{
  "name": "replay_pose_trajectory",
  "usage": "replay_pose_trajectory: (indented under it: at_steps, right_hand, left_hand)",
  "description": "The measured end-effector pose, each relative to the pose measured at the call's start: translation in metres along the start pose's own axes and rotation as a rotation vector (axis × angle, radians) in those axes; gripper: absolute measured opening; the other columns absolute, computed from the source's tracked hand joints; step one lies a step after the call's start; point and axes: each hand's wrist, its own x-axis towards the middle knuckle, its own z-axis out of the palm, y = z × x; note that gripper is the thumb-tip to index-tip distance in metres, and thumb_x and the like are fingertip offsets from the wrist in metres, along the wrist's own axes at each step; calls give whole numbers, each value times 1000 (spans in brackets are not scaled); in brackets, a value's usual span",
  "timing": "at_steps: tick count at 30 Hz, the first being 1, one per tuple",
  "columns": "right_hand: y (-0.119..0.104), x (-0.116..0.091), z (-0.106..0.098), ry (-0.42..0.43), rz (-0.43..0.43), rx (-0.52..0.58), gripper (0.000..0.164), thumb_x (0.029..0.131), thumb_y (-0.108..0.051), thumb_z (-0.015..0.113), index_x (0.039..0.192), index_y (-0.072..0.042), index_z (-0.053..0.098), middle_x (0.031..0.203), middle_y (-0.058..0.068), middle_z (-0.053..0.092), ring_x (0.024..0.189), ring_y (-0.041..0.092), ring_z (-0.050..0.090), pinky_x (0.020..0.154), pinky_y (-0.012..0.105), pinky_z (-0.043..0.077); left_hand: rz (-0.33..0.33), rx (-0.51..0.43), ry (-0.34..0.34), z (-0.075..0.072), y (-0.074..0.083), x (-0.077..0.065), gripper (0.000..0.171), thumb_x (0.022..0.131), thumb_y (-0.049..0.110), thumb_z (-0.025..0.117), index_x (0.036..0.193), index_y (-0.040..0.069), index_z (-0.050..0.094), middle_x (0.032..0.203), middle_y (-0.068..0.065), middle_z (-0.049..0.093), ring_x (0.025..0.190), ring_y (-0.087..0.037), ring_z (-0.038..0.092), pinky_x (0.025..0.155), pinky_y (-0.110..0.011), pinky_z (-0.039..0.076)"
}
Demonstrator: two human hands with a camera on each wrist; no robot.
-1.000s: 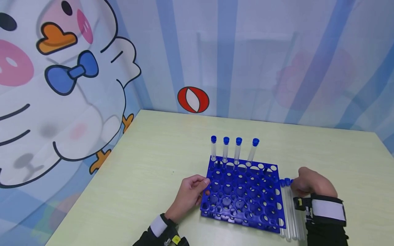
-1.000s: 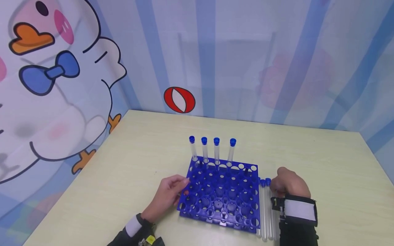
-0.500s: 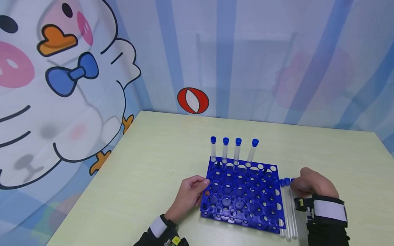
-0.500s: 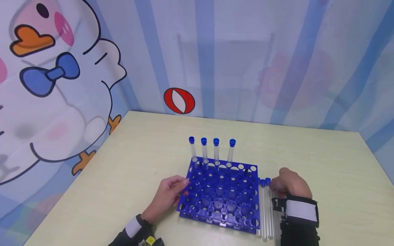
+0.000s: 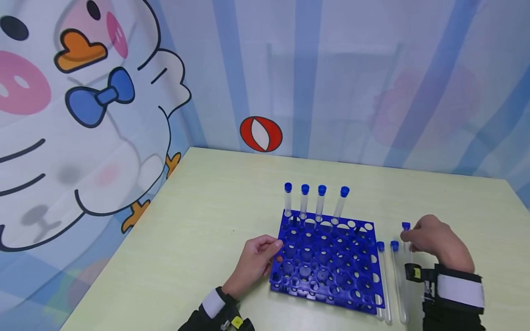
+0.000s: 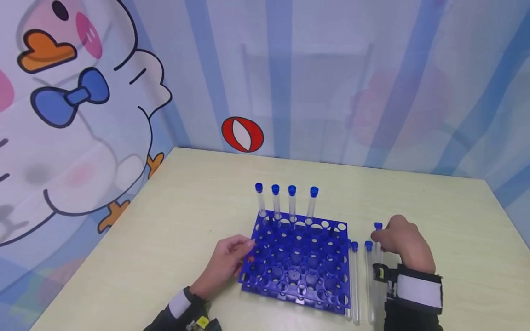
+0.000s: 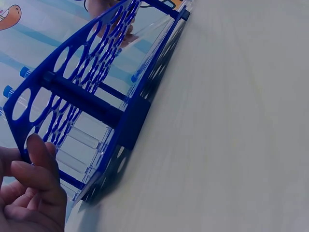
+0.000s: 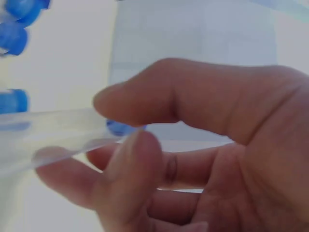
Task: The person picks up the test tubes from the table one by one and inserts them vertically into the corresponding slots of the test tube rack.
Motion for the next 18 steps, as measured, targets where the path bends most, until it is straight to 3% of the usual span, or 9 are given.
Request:
replay_pose_trajectory:
  at_steps: [4,8,18]
  right_hand:
    - [-4,-8,-8,64,-14,-11,40,89,-27,50,94,12,60,77,13,63,69,25,53,56,35,42]
    - [-10,-16,-10,160,-19,14,40,89,-26,50,94,12,59,77,15,64,68,24,54,53,34,42]
    - [-32,-36,-6,450,-64,127,41,90,-32,51,101,7,54,86,22,63,67,26,58,47,31,41]
  left_hand:
    - [-4,-5,3,-2,-12,5,30,94,18,54,101,-11,58,69,-4,63,45,-12,45,38,-20,37]
    - [-2,6,15,-3,-22,9,32,93,23,56,100,-8,59,69,-3,64,45,-11,45,38,-20,36]
    - [22,20,37,-2,-25,10,33,92,27,57,98,-5,60,68,-2,64,45,-12,46,38,-20,36]
